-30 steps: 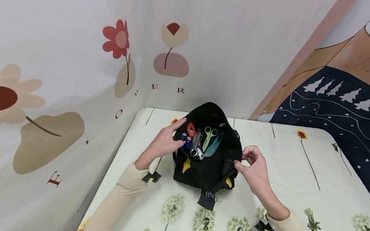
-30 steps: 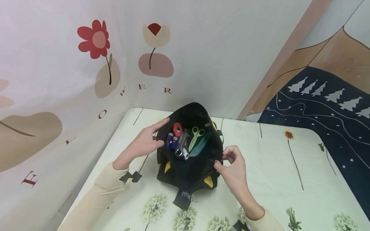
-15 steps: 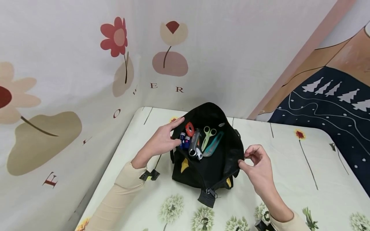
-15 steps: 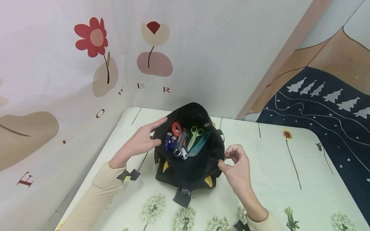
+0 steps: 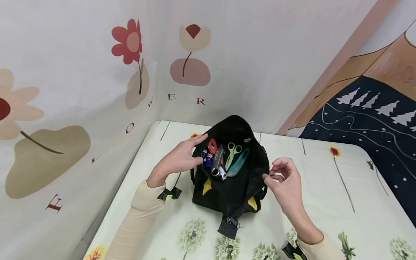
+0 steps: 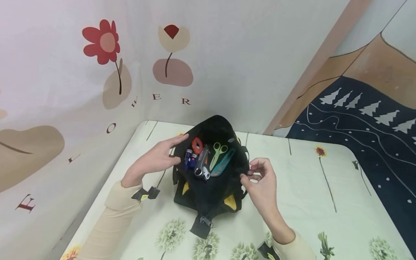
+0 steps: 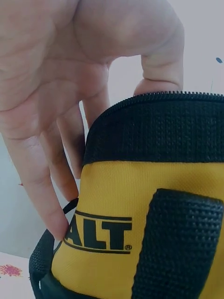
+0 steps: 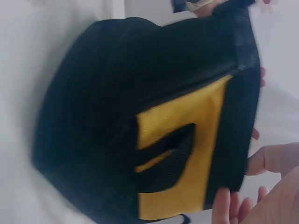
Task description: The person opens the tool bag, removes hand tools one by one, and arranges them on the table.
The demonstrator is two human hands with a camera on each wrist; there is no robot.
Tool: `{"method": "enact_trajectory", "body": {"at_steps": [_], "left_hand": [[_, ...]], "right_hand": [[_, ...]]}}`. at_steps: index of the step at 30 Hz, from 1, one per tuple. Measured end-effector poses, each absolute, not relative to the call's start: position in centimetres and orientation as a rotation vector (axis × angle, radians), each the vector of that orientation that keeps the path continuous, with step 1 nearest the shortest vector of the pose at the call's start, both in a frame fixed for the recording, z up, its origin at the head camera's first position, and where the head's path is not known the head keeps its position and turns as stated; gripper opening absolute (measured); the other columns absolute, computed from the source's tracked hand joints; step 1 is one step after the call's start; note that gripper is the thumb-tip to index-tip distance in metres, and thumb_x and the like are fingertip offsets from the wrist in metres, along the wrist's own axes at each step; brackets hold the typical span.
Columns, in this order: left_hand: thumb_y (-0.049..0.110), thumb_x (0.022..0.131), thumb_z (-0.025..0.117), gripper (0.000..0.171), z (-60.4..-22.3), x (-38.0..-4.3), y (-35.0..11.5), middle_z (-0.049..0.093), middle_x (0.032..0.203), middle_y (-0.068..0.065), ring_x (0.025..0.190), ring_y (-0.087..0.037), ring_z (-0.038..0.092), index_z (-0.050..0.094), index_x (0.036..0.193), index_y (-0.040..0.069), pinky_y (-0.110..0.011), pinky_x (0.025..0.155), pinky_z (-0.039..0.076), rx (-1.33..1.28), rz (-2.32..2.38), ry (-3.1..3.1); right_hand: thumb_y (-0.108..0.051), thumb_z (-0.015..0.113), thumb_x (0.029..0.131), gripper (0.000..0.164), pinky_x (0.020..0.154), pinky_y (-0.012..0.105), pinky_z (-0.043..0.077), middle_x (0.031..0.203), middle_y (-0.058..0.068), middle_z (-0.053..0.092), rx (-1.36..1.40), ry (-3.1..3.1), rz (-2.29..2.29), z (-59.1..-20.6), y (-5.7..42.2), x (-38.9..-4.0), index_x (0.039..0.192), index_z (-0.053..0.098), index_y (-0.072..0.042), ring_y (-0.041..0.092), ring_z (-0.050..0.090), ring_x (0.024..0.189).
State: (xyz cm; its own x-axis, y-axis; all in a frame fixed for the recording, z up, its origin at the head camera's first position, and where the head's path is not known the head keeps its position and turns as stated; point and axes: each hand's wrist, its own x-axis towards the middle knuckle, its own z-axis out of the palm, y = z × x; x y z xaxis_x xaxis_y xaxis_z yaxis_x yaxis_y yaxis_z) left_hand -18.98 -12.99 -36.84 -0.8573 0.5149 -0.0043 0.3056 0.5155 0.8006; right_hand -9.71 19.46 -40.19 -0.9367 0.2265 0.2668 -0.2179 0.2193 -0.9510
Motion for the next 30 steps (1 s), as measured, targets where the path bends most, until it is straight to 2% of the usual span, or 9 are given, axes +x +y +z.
{"method": "enact_trajectory", "body": {"at_steps": [2, 4, 7, 9, 14, 17, 21, 23, 30], "left_hand": [[0.003, 0.096, 0.059, 0.084, -36.9, -19.0, -13.0, 0.026, 0.182, -0.014, 0.138, -0.037, 0.049, 0.029, 0.174, 0.001, -0.035, 0.067, 0.039, 0.701, 1.256, 2.498], [0.003, 0.098, 0.059, 0.083, -36.9, -19.0, -12.9, 0.025, 0.183, -0.015, 0.142, -0.035, 0.047, 0.028, 0.175, 0.0, -0.036, 0.075, 0.042, 0.719, 1.249, 2.49], [0.003, 0.099, 0.058, 0.082, -37.0, -19.1, -12.9, 0.023, 0.183, -0.017, 0.147, -0.035, 0.043, 0.026, 0.174, -0.002, -0.038, 0.084, 0.044, 0.75, 1.24, 2.476], [0.003, 0.1, 0.058, 0.082, -37.0, -19.1, -13.0, 0.021, 0.183, -0.018, 0.148, -0.036, 0.041, 0.024, 0.175, -0.003, -0.039, 0.085, 0.044, 0.762, 1.233, 2.463], [0.005, 0.1, 0.059, 0.084, -36.9, -19.1, -13.2, 0.017, 0.184, -0.019, 0.151, -0.038, 0.038, 0.021, 0.176, 0.0, -0.037, 0.074, 0.041, 0.75, 1.207, 2.444], [0.005, 0.101, 0.059, 0.085, -36.9, -19.1, -13.2, 0.016, 0.184, -0.02, 0.154, -0.038, 0.036, 0.021, 0.176, 0.0, -0.038, 0.075, 0.042, 0.749, 1.194, 2.447], [0.005, 0.101, 0.058, 0.085, -36.8, -19.1, -13.3, 0.015, 0.183, -0.023, 0.158, -0.038, 0.034, 0.02, 0.176, -0.002, -0.045, 0.094, 0.045, 0.761, 1.175, 2.452], [0.006, 0.1, 0.058, 0.085, -36.8, -19.1, -13.4, 0.014, 0.184, -0.023, 0.162, -0.038, 0.03, 0.019, 0.176, -0.002, -0.048, 0.103, 0.042, 0.762, 1.167, 2.452], [0.008, 0.1, 0.058, 0.088, -36.6, -19.1, -13.4, 0.009, 0.184, -0.022, 0.169, -0.038, 0.017, 0.017, 0.176, -0.001, -0.052, 0.114, 0.036, 0.756, 1.162, 2.435]], "right_hand": [[0.023, 0.076, 0.085, 0.039, 0.081, 0.016, 0.055, 0.104, 0.0, 0.059, 0.006, -2.105, 1.714, -39.6, 19.2, -9.9, 0.117, 0.057, 0.012, 0.013, 0.063, 0.088], [0.022, 0.077, 0.086, 0.04, 0.083, 0.017, 0.055, 0.105, 0.001, 0.061, 0.027, -2.056, 1.689, -39.0, 19.1, -10.2, 0.12, 0.058, 0.014, 0.013, 0.063, 0.089], [0.021, 0.077, 0.087, 0.043, 0.085, 0.018, 0.056, 0.11, 0.005, 0.062, 0.07, -1.989, 1.736, -38.1, 18.7, -10.8, 0.126, 0.061, 0.01, 0.016, 0.065, 0.093], [0.02, 0.077, 0.088, 0.048, 0.087, 0.018, 0.057, 0.113, 0.006, 0.064, 0.099, -1.972, 1.784, -37.5, 18.3, -11.3, 0.132, 0.063, 0.006, 0.017, 0.066, 0.097], [0.017, 0.075, 0.094, 0.058, 0.092, 0.019, 0.058, 0.124, 0.011, 0.067, 0.175, -2.01, 1.866, -36.1, 16.9, -12.8, 0.148, 0.06, 0.003, 0.016, 0.068, 0.106], [0.015, 0.073, 0.097, 0.06, 0.093, 0.02, 0.057, 0.128, 0.011, 0.067, 0.208, -2.054, 1.913, -35.2, 15.8, -13.9, 0.153, 0.057, 0.001, 0.015, 0.068, 0.109], [0.013, 0.073, 0.099, 0.062, 0.095, 0.022, 0.056, 0.13, 0.007, 0.066, 0.214, -2.098, 1.956, -34.3, 14.3, -15.6, 0.156, 0.056, -0.003, 0.019, 0.067, 0.112], [0.012, 0.073, 0.099, 0.063, 0.095, 0.022, 0.056, 0.133, 0.01, 0.064, 0.212, -2.117, 1.969, -34.1, 13.6, -16.4, 0.157, 0.054, -0.004, 0.02, 0.066, 0.112], [0.007, 0.077, 0.098, 0.067, 0.096, 0.023, 0.054, 0.137, 0.016, 0.061, 0.214, -2.2, 1.997, -35.1, 11.8, -18.6, 0.159, 0.052, -0.003, 0.03, 0.063, 0.12]]}}
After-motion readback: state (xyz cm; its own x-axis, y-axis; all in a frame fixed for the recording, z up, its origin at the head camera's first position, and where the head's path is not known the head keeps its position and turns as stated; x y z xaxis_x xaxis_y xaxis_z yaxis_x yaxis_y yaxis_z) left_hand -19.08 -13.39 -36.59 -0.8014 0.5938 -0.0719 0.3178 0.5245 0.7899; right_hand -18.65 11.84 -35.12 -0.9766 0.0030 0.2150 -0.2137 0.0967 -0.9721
